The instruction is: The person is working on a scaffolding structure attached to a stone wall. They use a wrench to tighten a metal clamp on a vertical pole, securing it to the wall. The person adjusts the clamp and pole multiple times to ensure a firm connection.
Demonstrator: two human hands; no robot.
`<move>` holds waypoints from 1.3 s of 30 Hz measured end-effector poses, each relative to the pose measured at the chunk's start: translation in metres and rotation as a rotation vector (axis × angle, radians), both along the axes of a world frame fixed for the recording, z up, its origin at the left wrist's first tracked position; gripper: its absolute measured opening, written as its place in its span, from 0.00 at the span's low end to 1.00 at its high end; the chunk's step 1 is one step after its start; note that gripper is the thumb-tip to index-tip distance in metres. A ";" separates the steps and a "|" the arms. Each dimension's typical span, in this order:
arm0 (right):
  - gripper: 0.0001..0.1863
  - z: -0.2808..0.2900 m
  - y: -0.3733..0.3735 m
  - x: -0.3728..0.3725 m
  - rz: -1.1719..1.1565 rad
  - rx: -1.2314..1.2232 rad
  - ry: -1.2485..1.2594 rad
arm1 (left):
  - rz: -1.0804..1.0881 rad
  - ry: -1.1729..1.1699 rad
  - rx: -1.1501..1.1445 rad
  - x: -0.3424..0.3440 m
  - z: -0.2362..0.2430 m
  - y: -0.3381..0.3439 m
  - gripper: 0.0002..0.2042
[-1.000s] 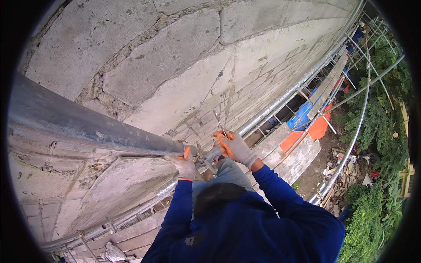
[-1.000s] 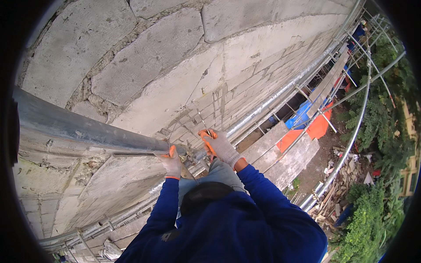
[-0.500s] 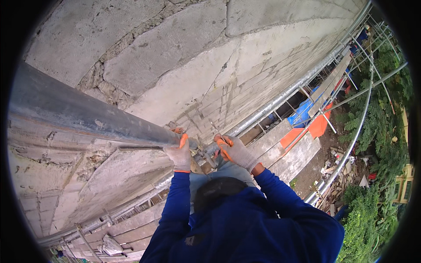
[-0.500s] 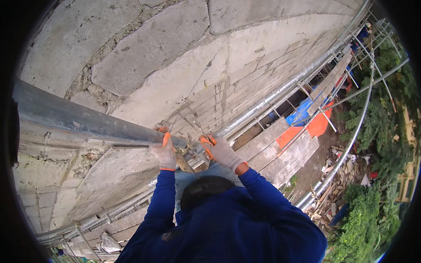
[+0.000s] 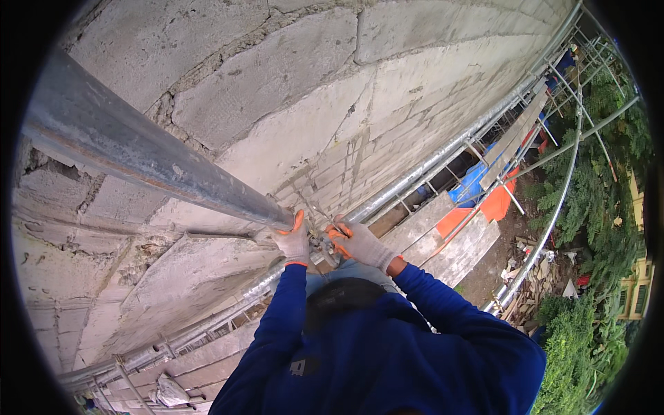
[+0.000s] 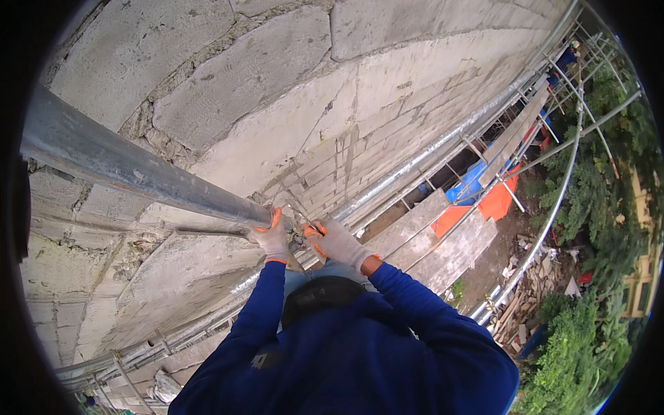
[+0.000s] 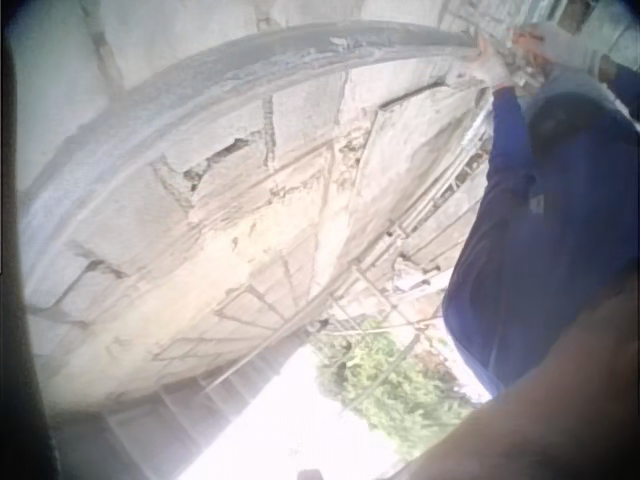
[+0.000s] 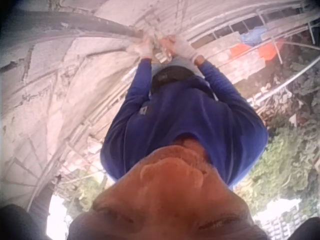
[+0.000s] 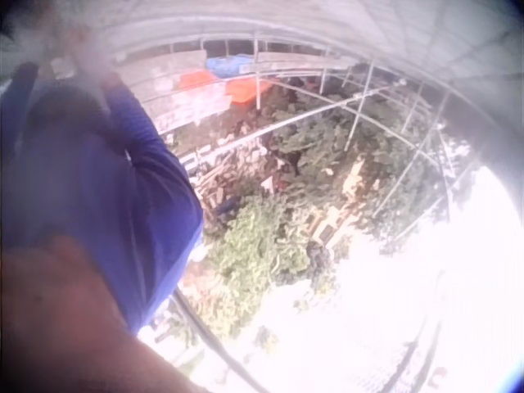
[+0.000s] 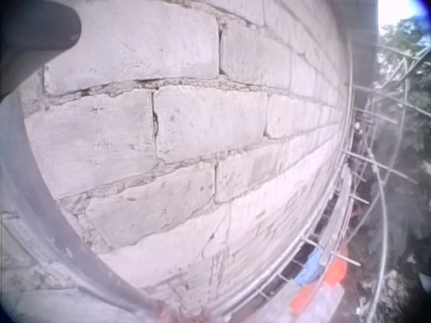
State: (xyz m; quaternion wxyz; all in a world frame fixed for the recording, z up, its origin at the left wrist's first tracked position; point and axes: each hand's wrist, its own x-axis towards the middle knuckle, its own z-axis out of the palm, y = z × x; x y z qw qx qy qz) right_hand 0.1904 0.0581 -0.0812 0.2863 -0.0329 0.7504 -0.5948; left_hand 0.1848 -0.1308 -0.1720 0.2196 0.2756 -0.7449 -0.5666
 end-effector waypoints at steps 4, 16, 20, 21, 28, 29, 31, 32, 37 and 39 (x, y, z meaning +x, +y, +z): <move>0.19 0.003 0.033 0.012 -0.066 0.094 0.135 | -0.179 -0.127 -0.010 0.028 -0.019 0.002 0.38; 0.15 -0.017 0.067 0.062 -0.207 -0.027 -0.228 | -0.312 0.085 -0.070 0.052 0.082 -0.030 0.41; 0.13 -0.007 0.052 0.050 -0.239 -0.112 -0.220 | -0.401 0.009 -0.037 0.031 0.083 -0.042 0.31; 0.14 0.002 0.048 0.053 -0.246 -0.131 -0.207 | -0.407 0.005 -0.069 0.026 0.074 -0.049 0.29; 0.15 -0.007 0.053 0.078 -0.078 0.126 -0.167 | -0.405 -0.162 -0.093 0.014 0.103 -0.037 0.21; 0.16 -0.015 0.051 0.078 -0.089 0.081 -0.115 | -0.397 -0.094 -0.078 0.015 0.097 -0.035 0.20; 0.16 -0.015 0.043 0.076 -0.085 0.046 0.027 | -0.372 0.013 -0.030 0.016 0.078 -0.035 0.20; 0.17 -0.004 0.035 0.064 -0.071 0.053 0.120 | -0.355 0.055 -0.002 0.014 0.068 -0.037 0.20; 0.19 0.040 -0.007 0.008 0.009 -0.013 0.373 | -0.378 0.003 -0.077 0.017 0.074 -0.036 0.20; 0.19 0.057 -0.018 -0.003 0.066 -0.072 0.416 | -0.407 -0.161 -0.157 0.018 0.078 -0.045 0.17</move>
